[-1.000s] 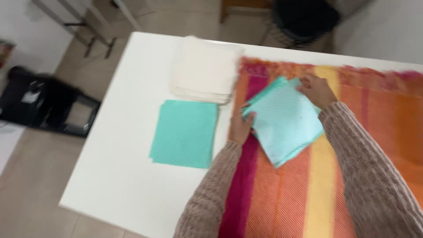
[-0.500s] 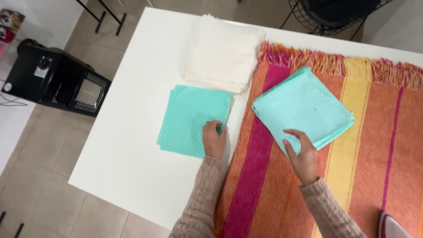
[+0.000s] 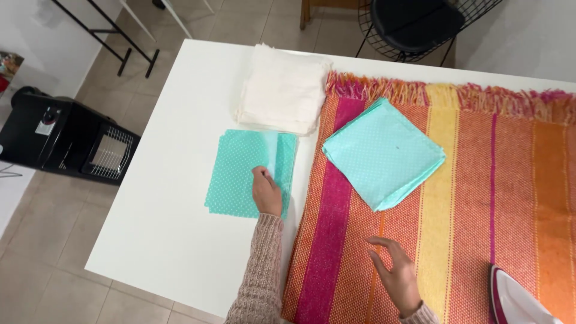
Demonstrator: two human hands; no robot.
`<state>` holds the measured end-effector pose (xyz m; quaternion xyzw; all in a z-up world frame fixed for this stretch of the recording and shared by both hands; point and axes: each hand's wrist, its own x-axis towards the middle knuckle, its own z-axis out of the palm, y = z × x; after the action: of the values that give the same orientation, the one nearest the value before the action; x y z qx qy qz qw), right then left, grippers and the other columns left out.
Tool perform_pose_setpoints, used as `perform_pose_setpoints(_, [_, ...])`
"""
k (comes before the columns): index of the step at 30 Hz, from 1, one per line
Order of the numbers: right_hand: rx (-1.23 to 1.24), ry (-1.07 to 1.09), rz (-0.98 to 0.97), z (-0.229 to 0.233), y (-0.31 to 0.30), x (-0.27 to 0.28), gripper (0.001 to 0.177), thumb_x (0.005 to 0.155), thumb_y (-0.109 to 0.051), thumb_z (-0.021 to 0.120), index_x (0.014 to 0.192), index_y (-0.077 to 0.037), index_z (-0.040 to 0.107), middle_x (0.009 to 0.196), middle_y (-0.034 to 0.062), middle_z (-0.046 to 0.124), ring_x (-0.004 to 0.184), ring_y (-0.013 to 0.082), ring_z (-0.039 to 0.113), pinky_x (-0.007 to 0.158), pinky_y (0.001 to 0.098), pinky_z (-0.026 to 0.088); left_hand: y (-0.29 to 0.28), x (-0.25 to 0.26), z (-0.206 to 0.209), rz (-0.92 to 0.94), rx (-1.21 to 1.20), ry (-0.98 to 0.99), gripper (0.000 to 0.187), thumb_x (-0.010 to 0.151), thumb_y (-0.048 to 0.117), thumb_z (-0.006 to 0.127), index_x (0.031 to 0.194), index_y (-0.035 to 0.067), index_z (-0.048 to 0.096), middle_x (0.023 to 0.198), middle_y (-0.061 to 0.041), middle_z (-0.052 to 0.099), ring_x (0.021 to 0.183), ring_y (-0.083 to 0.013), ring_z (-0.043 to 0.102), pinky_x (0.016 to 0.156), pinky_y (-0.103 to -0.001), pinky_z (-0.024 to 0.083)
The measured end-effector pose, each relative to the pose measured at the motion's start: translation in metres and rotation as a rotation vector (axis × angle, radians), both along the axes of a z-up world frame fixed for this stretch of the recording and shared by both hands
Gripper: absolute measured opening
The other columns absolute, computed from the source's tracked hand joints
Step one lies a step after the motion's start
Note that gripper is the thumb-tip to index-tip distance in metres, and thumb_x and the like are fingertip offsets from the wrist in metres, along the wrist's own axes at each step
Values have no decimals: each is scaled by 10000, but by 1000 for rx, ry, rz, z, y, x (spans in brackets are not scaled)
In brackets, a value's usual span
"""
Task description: Ironing small square pieces of light blue polka-dot fabric on a table.
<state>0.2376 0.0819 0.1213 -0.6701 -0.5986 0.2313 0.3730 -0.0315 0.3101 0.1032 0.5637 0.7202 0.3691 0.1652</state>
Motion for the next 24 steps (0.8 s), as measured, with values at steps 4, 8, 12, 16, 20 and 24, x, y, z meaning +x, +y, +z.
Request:
perform_pose_setpoints(4, [176, -70, 89, 54, 25, -24, 389, 789, -104, 762, 1165, -78, 666, 1205, 87, 727, 1092, 225, 715, 1000, 328, 598, -27, 10, 35, -176, 197, 113, 200, 945, -46, 587, 1129, 33, 583, 862, -60, 646, 692, -152, 628, 656, -271, 564])
perform_pose_setpoints(8, [285, -202, 348, 99, 43, -29, 805, 721, -209, 859, 1433, -145, 490, 1510, 72, 527, 1432, 285, 443, 1224, 505, 324, -96, 40, 105, -973, 196, -21, 177, 874, 43, 702, 1026, 133, 704, 1093, -37, 772, 811, -168, 751, 701, -226, 638])
perform_pose_setpoints(12, [269, -144, 588, 109, 21, -5, 369, 718, -168, 870, 1028, -67, 698, 986, 74, 793, 871, 195, 766, 1120, 494, 462, -154, 45, 182, -1252, 103, -120, 198, 937, 153, 686, 1135, 149, 689, 888, -31, 771, 547, -105, 606, 480, -229, 486])
perform_pose_setpoints(16, [22, -15, 537, 142, -33, 31, 231, 738, -238, 853, 923, -112, 796, 941, 60, 797, 931, 225, 744, 843, 367, 594, -180, 31, 181, -1375, -44, -33, 324, 951, 72, 634, 1264, 116, 563, 990, -56, 728, 552, -127, 578, 511, -268, 495])
perform_pose_setpoints(20, [-164, 98, 458, 149, -80, 58, 181, 716, -111, 835, 895, -92, 807, 756, -1, 835, 484, 94, 660, 426, 225, 497, -188, 18, 151, -1425, -65, 14, 238, 896, 43, 640, 1118, 106, 700, 912, -39, 736, 642, -159, 648, 627, -284, 550])
perform_pose_setpoints(24, [-178, 134, 161, 130, -110, 59, 112, 751, -147, 815, 828, -72, 782, 555, 3, 788, 316, 62, 587, 289, 189, 436, -163, 40, 172, -1284, -168, -418, 237, 875, 73, 719, 1110, 85, 690, 1069, -70, 780, 779, -142, 732, 673, -218, 619])
